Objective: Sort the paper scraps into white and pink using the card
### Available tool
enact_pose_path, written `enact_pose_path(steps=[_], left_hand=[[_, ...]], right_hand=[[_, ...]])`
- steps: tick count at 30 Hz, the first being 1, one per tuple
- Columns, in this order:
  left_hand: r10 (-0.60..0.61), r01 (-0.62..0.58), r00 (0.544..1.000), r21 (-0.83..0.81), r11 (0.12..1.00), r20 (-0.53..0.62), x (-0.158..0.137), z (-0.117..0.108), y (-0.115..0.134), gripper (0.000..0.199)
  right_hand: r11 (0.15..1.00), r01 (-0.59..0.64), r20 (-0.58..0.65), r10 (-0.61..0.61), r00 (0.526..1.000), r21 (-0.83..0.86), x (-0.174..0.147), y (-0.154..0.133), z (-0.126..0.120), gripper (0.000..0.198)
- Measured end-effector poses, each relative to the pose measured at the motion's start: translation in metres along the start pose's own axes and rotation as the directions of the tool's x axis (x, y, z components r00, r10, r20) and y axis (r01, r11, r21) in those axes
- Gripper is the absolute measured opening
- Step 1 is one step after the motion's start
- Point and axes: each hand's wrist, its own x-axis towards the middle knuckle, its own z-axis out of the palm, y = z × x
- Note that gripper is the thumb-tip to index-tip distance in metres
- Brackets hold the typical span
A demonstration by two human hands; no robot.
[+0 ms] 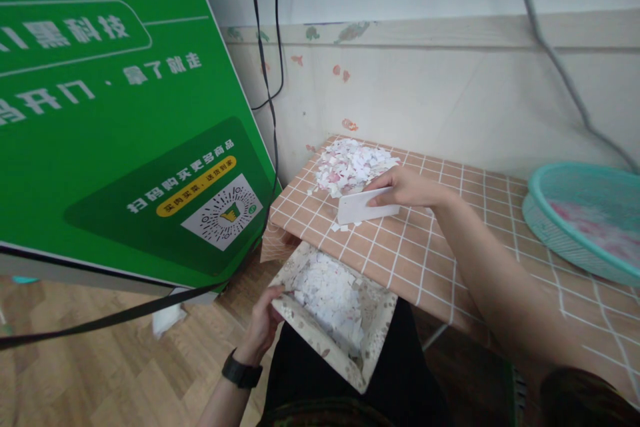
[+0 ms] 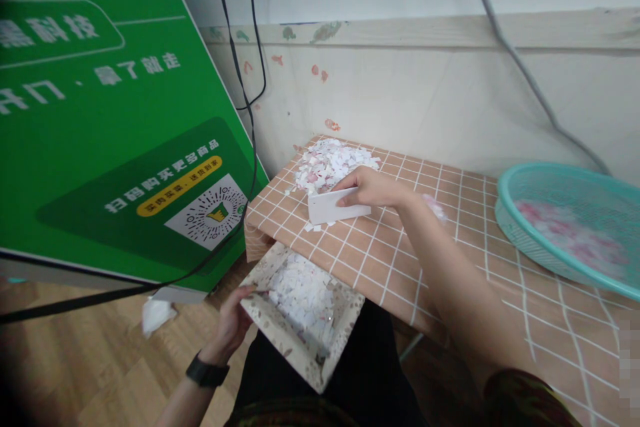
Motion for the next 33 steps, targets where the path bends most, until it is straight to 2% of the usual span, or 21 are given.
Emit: enact_pose_path(steps=[7,14,21,27,33], left_hand=[[-0.057,0.057,0.998,0.018,0.998,0.023,-0.0004,-0.0007,0.0014,0.029],[-0.034,0.034,0.999,0.016,0.999,0.016,0.0003,-0.0009,0.0012,0.029],[-0.049,0.049,0.999,0.009,0.999,0.01,-0.0012,0.0011,0.0032,0.029],[-0.045,0.045,0.999,0.008,0.999,0.005,-0.0015,0.0014,0.0031,0.03],[-0.041,0.041,0.999,-0.001,0.999,0.03,-0.0007,0.001,0.0019,0.028]], right_hand=[[1.0,0.015,-0.028,-0.016,0.999,-0.025,0.0008,-0.0006,-0.0004,0.03],[1.0,-0.011,0.029,0.011,1.0,-0.016,-0.0004,0.0021,-0.0025,0.03],[0.999,0.015,-0.019,-0.016,1.0,-0.031,0.0019,0.0004,0.0018,0.029],[0.997,-0.009,-0.106,0.002,0.994,-0.07,0.0057,0.0043,0.0037,0.031],[1.0,-0.009,-0.099,0.007,0.995,-0.026,0.0034,0.0022,0.0031,0.03]])
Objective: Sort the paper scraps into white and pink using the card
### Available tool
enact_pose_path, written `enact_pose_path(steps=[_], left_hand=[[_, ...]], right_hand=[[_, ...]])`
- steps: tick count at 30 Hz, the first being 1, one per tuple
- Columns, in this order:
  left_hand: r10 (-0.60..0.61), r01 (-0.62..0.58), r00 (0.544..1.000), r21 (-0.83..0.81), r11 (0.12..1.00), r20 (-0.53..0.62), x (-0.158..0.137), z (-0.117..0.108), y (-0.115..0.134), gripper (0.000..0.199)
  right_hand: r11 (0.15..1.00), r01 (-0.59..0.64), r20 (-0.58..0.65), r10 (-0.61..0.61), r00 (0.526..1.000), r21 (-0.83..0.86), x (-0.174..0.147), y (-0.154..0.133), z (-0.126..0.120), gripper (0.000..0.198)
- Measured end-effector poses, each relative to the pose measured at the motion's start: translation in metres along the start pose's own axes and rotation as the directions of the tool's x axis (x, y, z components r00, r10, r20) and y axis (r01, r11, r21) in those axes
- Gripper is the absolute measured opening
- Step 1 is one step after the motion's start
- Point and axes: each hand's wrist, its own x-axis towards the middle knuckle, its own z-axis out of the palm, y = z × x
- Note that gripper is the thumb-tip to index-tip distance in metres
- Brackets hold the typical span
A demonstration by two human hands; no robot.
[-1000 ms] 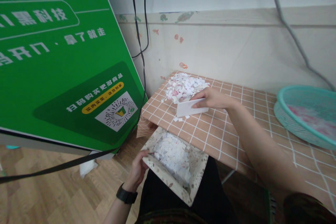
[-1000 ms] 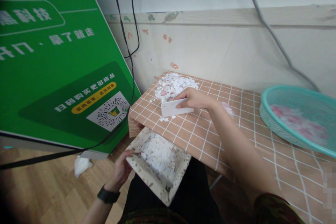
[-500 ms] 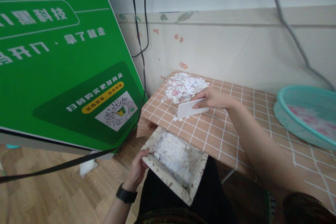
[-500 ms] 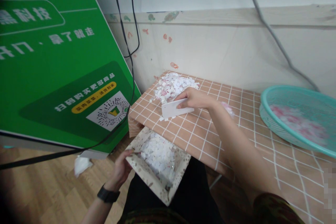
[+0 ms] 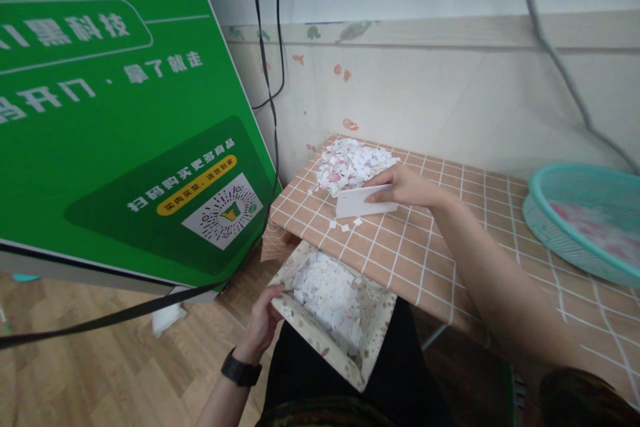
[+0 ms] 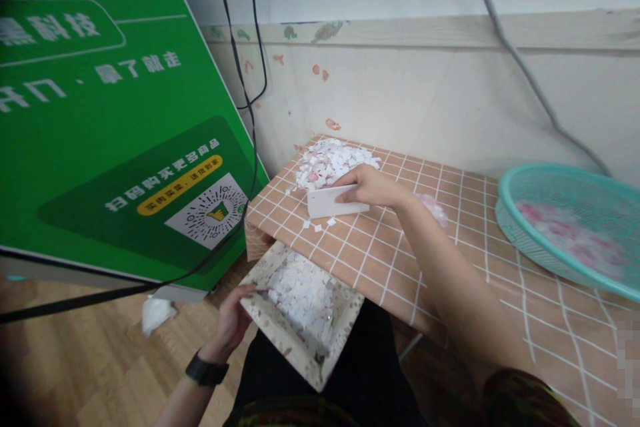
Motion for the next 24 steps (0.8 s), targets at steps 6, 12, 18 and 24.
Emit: enact_pose_path(steps=[6,12,18,24], left_hand=[[-0.005,0.006,1.0,0.002,1.0,-0.016,-0.001,0.001,0.001,0.027],[-0.005,0.005,1.0,-0.003,1.0,-0.012,0.001,-0.001,0.001,0.028],[-0.004,0.004,1.0,-0.004,1.0,-0.008,0.001,-0.001,0.001,0.03],[-0.003,0.004,1.0,0.01,1.0,-0.017,0.001,-0.001,0.001,0.029]], right_hand=[[0.999,0.011,0.038,-0.012,0.999,0.031,0.0,-0.005,0.005,0.028],[0.998,0.063,0.066,-0.064,0.996,0.015,0.003,-0.005,0.01,0.028],[0.998,0.057,0.118,-0.058,0.991,0.019,0.003,-0.005,0.009,0.029],[0.998,0.059,0.13,-0.061,0.99,0.019,0.004,-0.009,0.011,0.029]])
